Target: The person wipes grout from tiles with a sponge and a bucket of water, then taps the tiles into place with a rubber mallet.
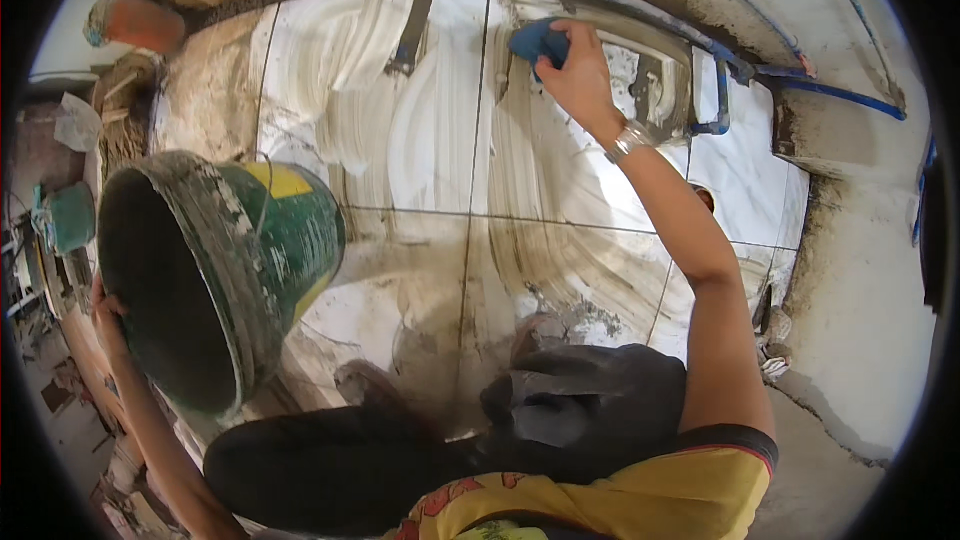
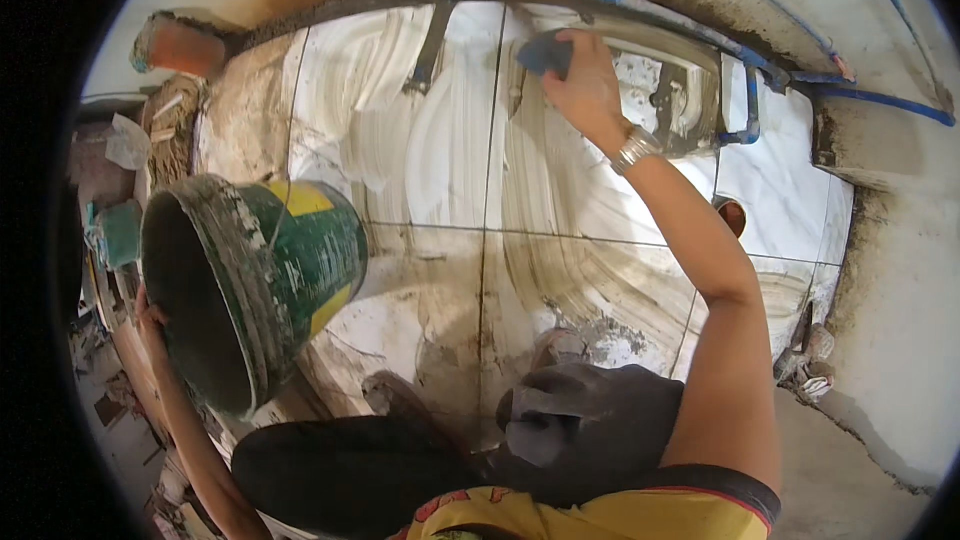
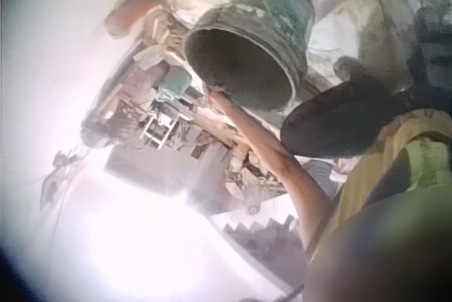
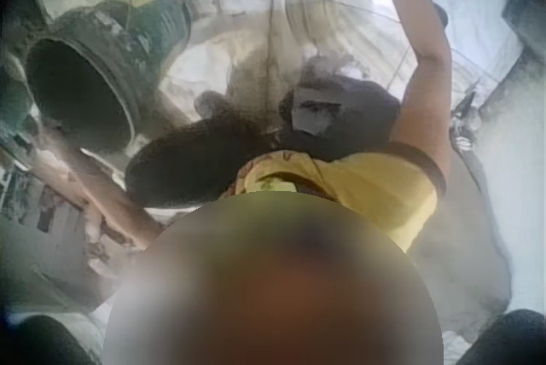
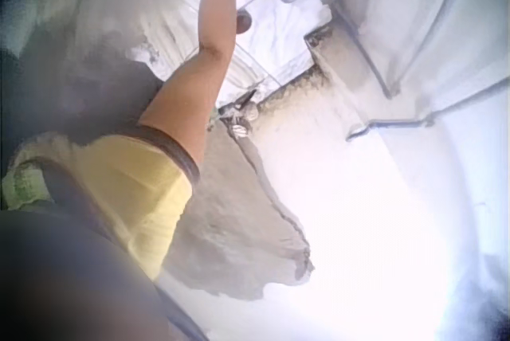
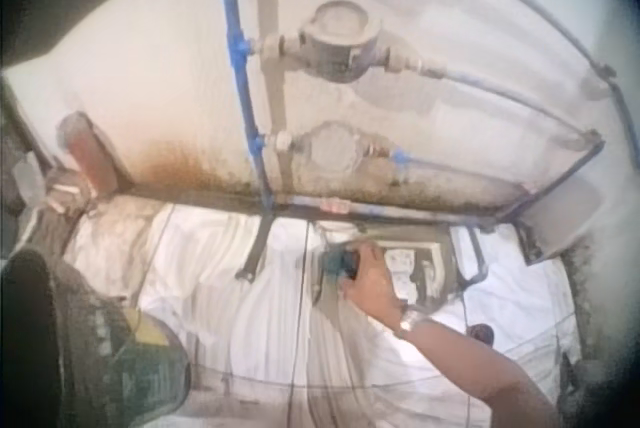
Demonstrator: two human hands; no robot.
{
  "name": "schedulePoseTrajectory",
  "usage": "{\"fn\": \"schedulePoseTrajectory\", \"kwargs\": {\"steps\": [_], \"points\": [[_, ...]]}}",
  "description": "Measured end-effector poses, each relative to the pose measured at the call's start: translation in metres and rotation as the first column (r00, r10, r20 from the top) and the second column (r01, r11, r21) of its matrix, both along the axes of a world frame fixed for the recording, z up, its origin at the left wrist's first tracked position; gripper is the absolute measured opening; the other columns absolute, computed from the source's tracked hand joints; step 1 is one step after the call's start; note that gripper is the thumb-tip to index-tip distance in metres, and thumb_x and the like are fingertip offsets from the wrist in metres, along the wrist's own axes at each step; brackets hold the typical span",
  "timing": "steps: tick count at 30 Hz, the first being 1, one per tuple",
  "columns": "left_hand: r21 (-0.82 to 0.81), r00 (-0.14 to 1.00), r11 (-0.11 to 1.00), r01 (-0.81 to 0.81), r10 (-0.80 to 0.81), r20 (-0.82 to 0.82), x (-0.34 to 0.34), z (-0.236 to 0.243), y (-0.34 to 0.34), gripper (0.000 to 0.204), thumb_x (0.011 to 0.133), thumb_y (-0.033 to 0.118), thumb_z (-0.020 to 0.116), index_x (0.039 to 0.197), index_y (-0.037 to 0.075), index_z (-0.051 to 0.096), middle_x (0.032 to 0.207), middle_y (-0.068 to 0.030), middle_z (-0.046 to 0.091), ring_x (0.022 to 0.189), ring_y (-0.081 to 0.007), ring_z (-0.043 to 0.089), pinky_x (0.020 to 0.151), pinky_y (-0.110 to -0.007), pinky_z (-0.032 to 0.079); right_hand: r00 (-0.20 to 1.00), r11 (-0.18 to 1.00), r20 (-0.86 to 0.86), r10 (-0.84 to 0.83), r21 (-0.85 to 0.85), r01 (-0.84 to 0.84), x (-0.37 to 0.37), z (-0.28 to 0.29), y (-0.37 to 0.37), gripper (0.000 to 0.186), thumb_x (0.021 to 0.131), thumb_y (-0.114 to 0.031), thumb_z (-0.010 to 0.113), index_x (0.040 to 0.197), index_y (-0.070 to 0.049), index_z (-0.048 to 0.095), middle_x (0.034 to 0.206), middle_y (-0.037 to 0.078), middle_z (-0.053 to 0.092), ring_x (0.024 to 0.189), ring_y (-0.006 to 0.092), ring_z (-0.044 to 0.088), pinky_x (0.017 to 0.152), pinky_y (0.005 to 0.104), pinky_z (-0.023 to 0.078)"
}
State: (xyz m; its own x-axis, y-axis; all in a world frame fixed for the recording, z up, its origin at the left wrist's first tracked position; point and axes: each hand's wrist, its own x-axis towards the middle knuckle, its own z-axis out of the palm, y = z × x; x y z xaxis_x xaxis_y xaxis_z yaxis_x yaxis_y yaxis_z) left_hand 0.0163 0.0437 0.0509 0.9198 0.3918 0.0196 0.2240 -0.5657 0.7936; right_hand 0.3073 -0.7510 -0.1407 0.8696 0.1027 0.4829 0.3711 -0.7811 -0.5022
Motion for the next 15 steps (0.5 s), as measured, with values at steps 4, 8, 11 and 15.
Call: {"fn": "schedulePoseTrajectory", "kwargs": {"steps": [4,8,11,15], "points": [[-0.129,0.996,0.992,0.007,-0.019,-0.092,0.011,-0.008,-0.001,0.061,0.1,0.036,0.057,0.147,-0.004,0.052,0.084,0.0037,0.054,0.073,-0.0051,0.044,0.067,-0.02,0.036,0.896,0.991,-0.425,0.131,0.079,-0.108,-0.076,0.03,0.011,0.053,0.078,-0.011,0.076,0.126,-0.001,0.059,0.102,0.018,0.062,0.1,0.0356,0.061,0.082,0.0446,0.053],[-0.08,0.996,0.993,0.084,-0.085,-0.008,-0.018,0.004,0.051,0.062,0.101,0.039,0.057,0.146,-0.004,0.053,0.083,0.0038,0.054,0.07,-0.0057,0.043,0.067,-0.02,0.036,0.776,0.841,-0.333,0.535,0.122,-0.528,-0.149,0.011,0.051,0.046,0.078,-0.002,0.073,0.122,0.0,0.061,0.102,0.017,0.058,0.094,0.0371,0.058,0.083,0.0455,0.051],[-0.018,0.998,1.0,-0.017,0.019,0.068,-0.018,-0.004,0.047,0.065,0.102,0.045,0.056,0.144,-0.005,0.054,0.078,0.0041,0.053,0.068,-0.0057,0.042,0.066,-0.02,0.035,0.669,0.725,-0.324,0.669,0.083,-0.684,-0.17,-0.006,0.055,0.03,0.081,-0.001,0.066,0.111,-0.001,0.061,0.097,0.016,0.058,0.096,0.0353,0.058,0.086,0.0446,0.05],[-0.007,0.999,0.999,0.04,-0.04,0.025,0.001,-0.004,0.006,0.071,0.101,0.054,0.056,0.143,-0.004,0.056,0.071,0.0032,0.053,0.065,-0.0052,0.043,0.062,-0.02,0.034,0.815,0.827,-0.234,0.529,-0.071,-0.557,-0.108,-0.023,0.036,0.022,0.086,-0.006,0.063,0.108,-0.001,0.062,0.097,0.015,0.058,0.096,0.0347,0.059,0.085,0.0439,0.051]]}}
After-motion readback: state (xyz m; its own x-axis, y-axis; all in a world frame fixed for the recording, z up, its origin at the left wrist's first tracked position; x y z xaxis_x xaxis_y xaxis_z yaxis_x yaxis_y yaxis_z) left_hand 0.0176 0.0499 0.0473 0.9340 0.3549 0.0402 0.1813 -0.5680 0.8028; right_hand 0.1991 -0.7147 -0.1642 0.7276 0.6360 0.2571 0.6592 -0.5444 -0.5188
